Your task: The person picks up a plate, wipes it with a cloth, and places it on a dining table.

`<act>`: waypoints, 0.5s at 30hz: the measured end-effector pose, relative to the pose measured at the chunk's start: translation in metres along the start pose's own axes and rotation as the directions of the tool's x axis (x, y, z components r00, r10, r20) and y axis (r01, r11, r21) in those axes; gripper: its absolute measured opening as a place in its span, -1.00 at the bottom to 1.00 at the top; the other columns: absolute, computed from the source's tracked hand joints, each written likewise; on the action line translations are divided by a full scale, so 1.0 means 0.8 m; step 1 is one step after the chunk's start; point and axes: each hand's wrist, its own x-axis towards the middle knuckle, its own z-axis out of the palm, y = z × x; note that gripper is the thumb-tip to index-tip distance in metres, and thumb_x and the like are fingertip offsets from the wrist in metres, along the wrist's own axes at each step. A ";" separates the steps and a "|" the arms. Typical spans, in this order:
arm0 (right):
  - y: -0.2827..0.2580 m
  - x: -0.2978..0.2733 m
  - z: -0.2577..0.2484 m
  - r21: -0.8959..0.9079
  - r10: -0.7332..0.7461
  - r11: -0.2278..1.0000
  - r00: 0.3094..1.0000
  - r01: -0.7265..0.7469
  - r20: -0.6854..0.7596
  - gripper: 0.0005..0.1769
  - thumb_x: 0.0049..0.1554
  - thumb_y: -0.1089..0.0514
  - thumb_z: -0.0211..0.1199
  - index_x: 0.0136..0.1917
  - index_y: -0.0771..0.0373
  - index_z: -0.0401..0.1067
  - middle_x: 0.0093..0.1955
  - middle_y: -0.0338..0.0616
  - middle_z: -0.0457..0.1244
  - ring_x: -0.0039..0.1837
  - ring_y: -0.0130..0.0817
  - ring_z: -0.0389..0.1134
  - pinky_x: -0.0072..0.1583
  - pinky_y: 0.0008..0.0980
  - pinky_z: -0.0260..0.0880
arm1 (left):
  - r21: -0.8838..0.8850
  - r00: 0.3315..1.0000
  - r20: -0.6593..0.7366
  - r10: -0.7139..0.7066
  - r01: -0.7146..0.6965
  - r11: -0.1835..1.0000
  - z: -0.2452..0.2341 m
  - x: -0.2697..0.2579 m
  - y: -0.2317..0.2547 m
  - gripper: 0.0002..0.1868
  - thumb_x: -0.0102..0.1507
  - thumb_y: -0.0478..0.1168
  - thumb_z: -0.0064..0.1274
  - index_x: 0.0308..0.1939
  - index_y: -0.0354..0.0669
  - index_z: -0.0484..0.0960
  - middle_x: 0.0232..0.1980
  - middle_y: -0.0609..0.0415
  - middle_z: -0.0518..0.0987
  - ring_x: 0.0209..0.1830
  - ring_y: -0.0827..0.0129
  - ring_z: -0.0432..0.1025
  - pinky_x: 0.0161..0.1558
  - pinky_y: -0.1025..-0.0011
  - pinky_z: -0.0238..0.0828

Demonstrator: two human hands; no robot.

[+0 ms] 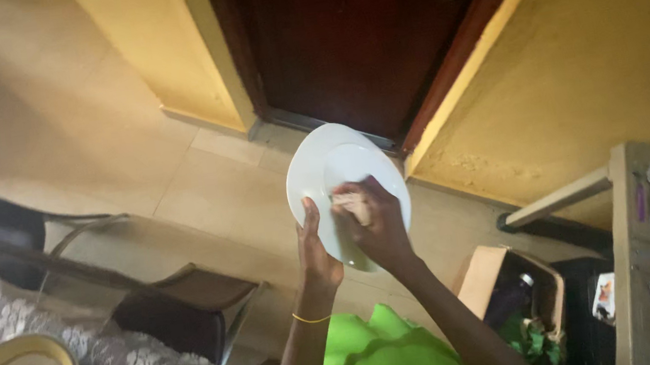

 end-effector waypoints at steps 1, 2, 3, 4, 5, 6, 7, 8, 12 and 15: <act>-0.010 0.015 0.002 -0.072 -0.091 0.993 0.996 0.090 -0.005 -0.72 0.09 0.21 0.38 0.09 0.19 0.50 0.00 -0.05 0.38 0.07 -0.19 0.44 0.11 -0.25 0.45 | 0.016 0.999 -0.022 -0.029 0.029 0.999 0.001 0.002 0.000 -0.35 0.41 0.03 -0.06 0.49 -0.17 0.19 0.34 -0.06 0.40 0.29 0.21 0.37 0.25 0.17 0.39; -0.017 0.032 0.001 -0.146 -0.179 0.973 0.984 0.177 -0.001 -0.71 0.08 0.22 0.40 0.10 0.20 0.51 0.02 -0.02 0.36 0.08 -0.17 0.43 0.12 -0.25 0.43 | 0.031 0.997 -0.045 -0.057 0.058 0.998 0.001 0.004 0.000 -0.37 0.39 0.01 -0.06 0.47 -0.15 0.20 0.33 -0.05 0.42 0.27 0.21 0.39 0.23 0.17 0.41; -0.020 0.051 -0.003 -0.132 -0.180 0.976 0.983 0.172 -0.047 -0.71 0.07 0.26 0.35 0.10 0.20 0.50 0.04 -0.04 0.37 0.11 -0.18 0.43 0.16 -0.26 0.42 | 0.044 0.994 -0.074 -0.083 0.086 0.995 0.000 0.003 -0.002 -0.38 0.36 -0.01 -0.06 0.45 -0.13 0.21 0.31 -0.03 0.44 0.25 0.21 0.41 0.22 0.17 0.44; -0.022 0.070 -0.008 -0.119 -0.179 0.979 0.979 0.168 -0.093 -0.71 0.07 0.29 0.30 0.10 0.21 0.49 0.07 -0.06 0.38 0.15 -0.19 0.44 0.19 -0.27 0.41 | 0.114 0.995 -0.038 -0.094 0.098 0.989 -0.003 0.002 -0.008 -0.38 0.35 -0.09 -0.02 0.45 -0.20 0.22 0.31 -0.06 0.44 0.25 0.19 0.41 0.22 0.19 0.43; -0.022 0.093 -0.013 -0.131 -0.168 0.980 0.978 0.152 -0.121 -0.74 0.09 0.26 0.33 0.09 0.19 0.50 0.05 -0.07 0.37 0.11 -0.20 0.44 0.16 -0.28 0.42 | 0.182 0.995 0.001 -0.097 0.096 0.979 -0.007 0.006 -0.015 -0.38 0.34 -0.18 0.02 0.45 -0.27 0.24 0.31 -0.09 0.45 0.26 0.18 0.41 0.22 0.21 0.43; -0.021 0.114 -0.020 -0.142 -0.157 0.980 0.976 0.136 -0.150 -0.77 0.11 0.23 0.35 0.08 0.18 0.51 0.03 -0.08 0.35 0.07 -0.21 0.43 0.13 -0.28 0.42 | 0.249 0.994 0.040 -0.103 0.090 0.964 -0.014 0.010 -0.023 -0.38 0.32 -0.26 0.06 0.44 -0.35 0.26 0.31 -0.11 0.46 0.26 0.16 0.41 0.22 0.22 0.43; -0.022 0.118 -0.022 -0.147 -0.138 0.983 0.975 0.114 -0.171 -0.79 0.14 0.20 0.37 0.07 0.17 0.52 0.01 -0.10 0.34 0.04 -0.22 0.43 0.10 -0.29 0.43 | 0.321 0.995 0.056 -0.081 0.059 0.945 -0.026 0.010 -0.029 -0.42 0.36 -0.29 0.06 0.43 -0.41 0.29 0.30 -0.15 0.48 0.26 0.17 0.41 0.23 0.24 0.41; -0.026 0.104 -0.019 0.062 -0.138 0.988 0.990 0.139 -0.010 -0.80 0.12 0.22 0.38 0.04 0.17 0.51 0.02 -0.08 0.35 0.07 -0.19 0.42 0.14 -0.26 0.43 | 0.391 0.995 0.073 -0.062 0.029 0.920 -0.039 0.011 -0.035 -0.46 0.39 -0.31 0.06 0.42 -0.46 0.32 0.28 -0.19 0.49 0.25 0.17 0.40 0.24 0.26 0.39; -0.050 0.062 -0.010 0.042 -0.299 0.952 0.894 0.302 0.334 -0.76 -0.02 0.22 0.45 -0.04 0.15 0.54 -0.03 -0.09 0.35 0.08 -0.16 0.38 0.14 -0.18 0.41 | 0.416 0.946 0.302 -0.116 -0.021 0.909 -0.067 0.033 -0.034 -0.38 0.25 -0.37 0.04 0.39 -0.25 0.25 0.28 0.08 0.46 0.31 0.37 0.37 0.27 0.36 0.40; -0.031 0.081 -0.002 -0.247 -0.299 0.899 0.920 0.361 0.253 -0.77 -0.02 0.19 0.45 -0.04 0.14 0.59 -0.02 -0.12 0.38 0.05 -0.26 0.39 0.10 -0.21 0.42 | 0.348 0.990 0.088 -0.109 0.072 0.935 -0.056 0.032 -0.039 -0.32 0.23 -0.45 -0.04 0.41 0.02 0.17 0.25 0.15 0.51 0.20 0.36 0.43 0.17 0.41 0.43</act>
